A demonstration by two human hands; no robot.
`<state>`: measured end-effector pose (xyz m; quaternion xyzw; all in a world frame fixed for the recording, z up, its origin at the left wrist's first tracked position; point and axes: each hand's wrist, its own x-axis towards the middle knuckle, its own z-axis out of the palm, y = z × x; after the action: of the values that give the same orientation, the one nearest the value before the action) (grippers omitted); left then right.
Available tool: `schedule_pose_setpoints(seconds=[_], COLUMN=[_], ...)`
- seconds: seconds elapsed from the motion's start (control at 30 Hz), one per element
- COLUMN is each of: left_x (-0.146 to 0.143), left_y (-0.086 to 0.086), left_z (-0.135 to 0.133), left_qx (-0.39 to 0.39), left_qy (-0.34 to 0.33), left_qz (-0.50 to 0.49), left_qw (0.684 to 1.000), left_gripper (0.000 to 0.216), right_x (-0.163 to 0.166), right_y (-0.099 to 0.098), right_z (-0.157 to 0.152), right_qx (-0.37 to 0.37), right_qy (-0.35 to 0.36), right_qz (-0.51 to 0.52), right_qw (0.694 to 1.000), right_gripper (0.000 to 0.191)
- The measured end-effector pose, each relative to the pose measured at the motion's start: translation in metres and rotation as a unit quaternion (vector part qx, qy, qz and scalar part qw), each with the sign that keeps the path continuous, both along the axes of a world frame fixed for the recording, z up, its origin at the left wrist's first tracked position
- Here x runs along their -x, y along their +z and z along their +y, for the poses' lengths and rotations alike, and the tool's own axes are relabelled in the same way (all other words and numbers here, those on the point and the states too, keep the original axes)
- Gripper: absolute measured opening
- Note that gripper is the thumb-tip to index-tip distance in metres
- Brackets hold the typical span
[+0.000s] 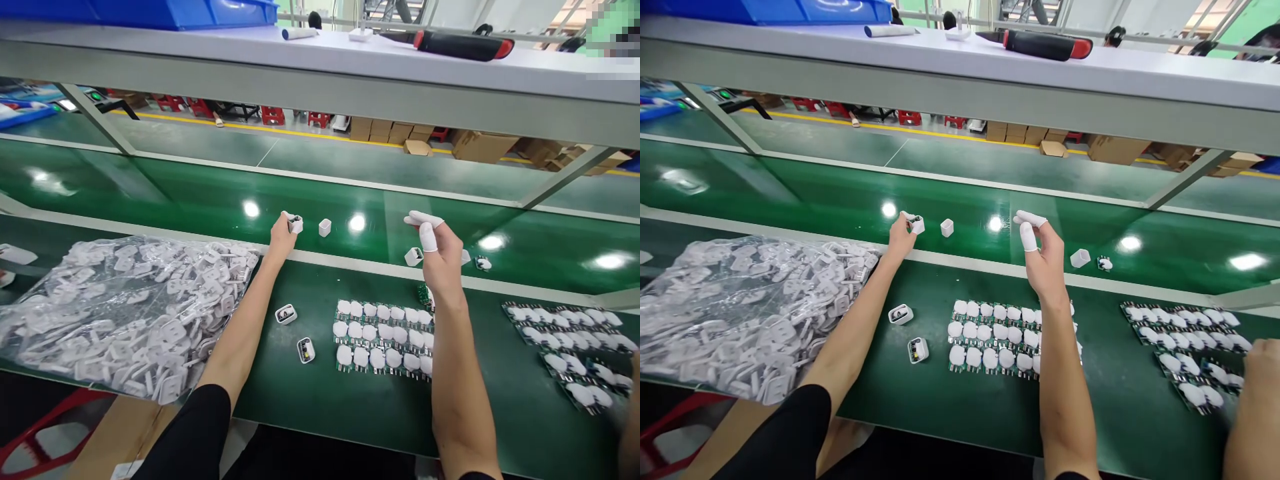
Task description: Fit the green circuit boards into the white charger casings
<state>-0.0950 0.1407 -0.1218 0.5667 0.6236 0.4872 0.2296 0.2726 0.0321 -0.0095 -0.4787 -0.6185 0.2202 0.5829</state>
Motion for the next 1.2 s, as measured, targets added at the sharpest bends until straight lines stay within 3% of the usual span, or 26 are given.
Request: schedule_pose_setpoints(seconds=[0.1, 0.17, 0.27, 0.37, 0.5, 0.6, 0.7, 0.8, 0.87, 0.97, 1.07, 1.2], left_x=[0.009, 0.011, 0.010, 0.001, -0.016, -0.024, -0.028, -0.028, -0.029, -0.035, -0.045, -0.058], left_y=[-0.020, -0.025, -0.021, -0.015, -0.015, -0.019, -0.015, -0.001, 0.014, 0.039, 0.065, 0.097], left_z=[0.002, 0.002, 0.003, 0.004, 0.008, 0.010, 0.011, 0.010, 0.008, -0.001, -0.019, -0.049], left_qx=[0.017, 0.014, -0.017, -0.036, -0.002, 0.038, 0.059, 0.050, 0.032, -0.052, -0.144, -0.150], left_qy=[0.005, 0.019, 0.043, 0.000, -0.072, -0.082, -0.079, -0.079, -0.075, -0.083, -0.146, -0.237], left_qz=[0.057, 0.091, 0.141, 0.186, 0.231, 0.251, 0.258, 0.254, 0.251, 0.187, 0.055, -0.016], left_qw=[0.998, 0.996, 0.989, 0.982, 0.970, 0.964, 0.961, 0.963, 0.965, 0.977, 0.977, 0.960], left_gripper=[0.013, 0.012, 0.026, 0.034, 0.030, 0.021, 0.026, 0.028, 0.026, 0.026, 0.025, 0.020], right_x=[-0.003, -0.006, -0.013, -0.023, -0.036, -0.043, -0.049, -0.055, -0.058, -0.061, -0.069, -0.089], right_y=[-0.003, -0.003, 0.001, 0.005, 0.008, 0.011, 0.013, 0.011, 0.007, -0.006, -0.023, -0.044], right_z=[0.005, 0.006, 0.008, 0.008, 0.007, 0.005, 0.002, 0.001, 0.002, 0.008, 0.018, 0.025], right_qx=[0.005, -0.005, -0.029, -0.027, -0.032, -0.029, -0.022, 0.021, 0.111, 0.245, 0.302, 0.379], right_qy=[-0.012, -0.023, -0.047, -0.084, -0.120, -0.138, -0.144, -0.140, -0.121, -0.102, -0.139, -0.156], right_qz=[-0.022, -0.030, -0.027, -0.023, -0.016, -0.009, -0.005, -0.046, -0.147, -0.309, -0.373, -0.424], right_qw=[1.000, 0.999, 0.998, 0.996, 0.992, 0.990, 0.989, 0.989, 0.975, 0.914, 0.866, 0.807], right_gripper=[0.044, 0.043, 0.041, 0.042, 0.045, 0.047, 0.044, 0.041, 0.041, 0.040, 0.035, 0.029])
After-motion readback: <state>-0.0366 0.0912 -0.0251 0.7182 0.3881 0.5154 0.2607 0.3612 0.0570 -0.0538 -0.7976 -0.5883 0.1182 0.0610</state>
